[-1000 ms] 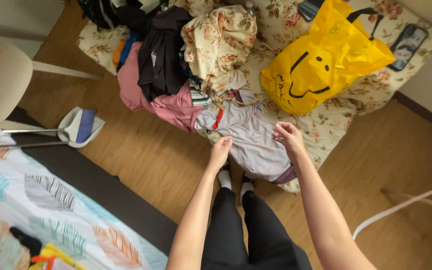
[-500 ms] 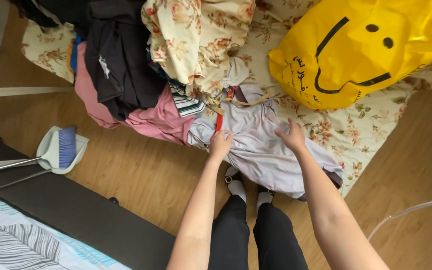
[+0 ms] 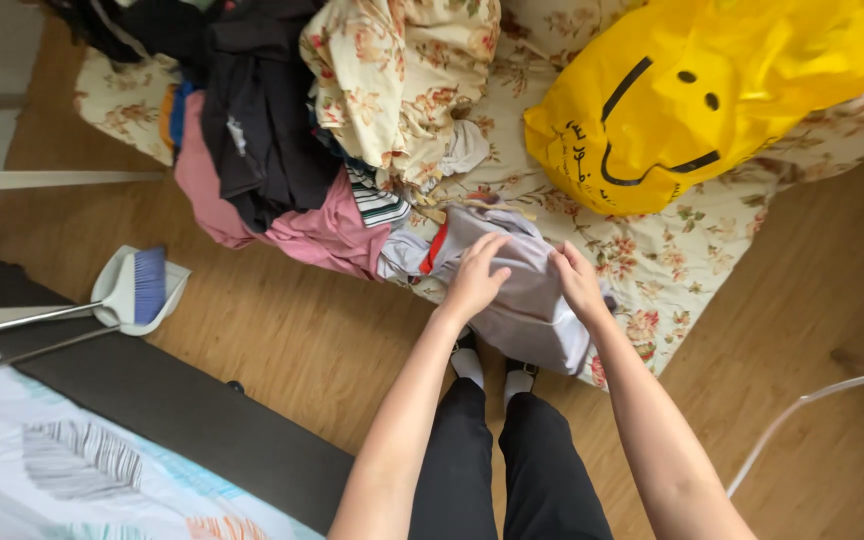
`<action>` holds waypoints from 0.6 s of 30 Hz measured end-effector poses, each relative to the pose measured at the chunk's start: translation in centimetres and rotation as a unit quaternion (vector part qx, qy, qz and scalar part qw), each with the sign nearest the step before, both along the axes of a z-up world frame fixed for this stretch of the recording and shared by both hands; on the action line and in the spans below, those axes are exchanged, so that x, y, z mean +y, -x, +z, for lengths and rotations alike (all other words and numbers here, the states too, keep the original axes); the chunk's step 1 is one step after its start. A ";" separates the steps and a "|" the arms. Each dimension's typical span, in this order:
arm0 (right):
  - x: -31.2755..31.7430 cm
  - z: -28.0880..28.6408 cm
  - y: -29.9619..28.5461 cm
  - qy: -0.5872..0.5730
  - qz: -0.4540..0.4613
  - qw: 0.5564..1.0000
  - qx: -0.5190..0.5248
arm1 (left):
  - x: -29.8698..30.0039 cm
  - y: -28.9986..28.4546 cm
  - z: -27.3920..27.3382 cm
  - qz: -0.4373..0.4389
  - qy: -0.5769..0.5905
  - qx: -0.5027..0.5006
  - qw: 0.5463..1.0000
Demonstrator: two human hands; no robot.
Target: The person folds a yellow t-shirt, a light pink garment, and a dark patterned cloth on a bed. They pick up each item from a pile, shake it out, and fold it into a neat stack on the bed surface.
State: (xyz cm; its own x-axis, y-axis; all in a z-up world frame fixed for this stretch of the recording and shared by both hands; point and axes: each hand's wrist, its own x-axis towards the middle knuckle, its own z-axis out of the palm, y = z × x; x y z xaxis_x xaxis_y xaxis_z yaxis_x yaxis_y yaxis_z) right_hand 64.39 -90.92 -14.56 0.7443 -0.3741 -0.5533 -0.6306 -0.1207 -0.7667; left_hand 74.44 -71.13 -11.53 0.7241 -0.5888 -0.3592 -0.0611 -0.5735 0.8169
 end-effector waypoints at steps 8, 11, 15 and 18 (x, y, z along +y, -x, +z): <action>4.6 29.9 0.1 -0.015 0.133 0.971 -0.196 | 2.0 2.1 24.0 -0.107 0.088 -0.127 0.982; 4.9 36.3 1.4 0.004 0.198 0.945 -0.259 | 3.2 3.4 30.1 -0.070 0.103 -0.171 0.977; 5.7 46.5 1.6 0.007 0.250 0.912 -0.324 | 6.0 4.5 38.0 -0.002 0.076 -0.244 0.967; 6.5 52.2 4.1 0.042 0.287 0.920 -0.264 | 7.3 5.5 37.7 0.107 0.150 -0.302 0.936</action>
State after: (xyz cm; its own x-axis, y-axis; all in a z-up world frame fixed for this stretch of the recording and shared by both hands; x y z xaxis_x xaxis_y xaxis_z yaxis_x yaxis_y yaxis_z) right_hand 60.27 -84.38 37.61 0.9891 0.1397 -0.0461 0.0123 -0.3905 -0.9205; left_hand 68.93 -63.84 26.20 0.8550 -0.4155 0.3104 -0.4724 -0.3768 0.7968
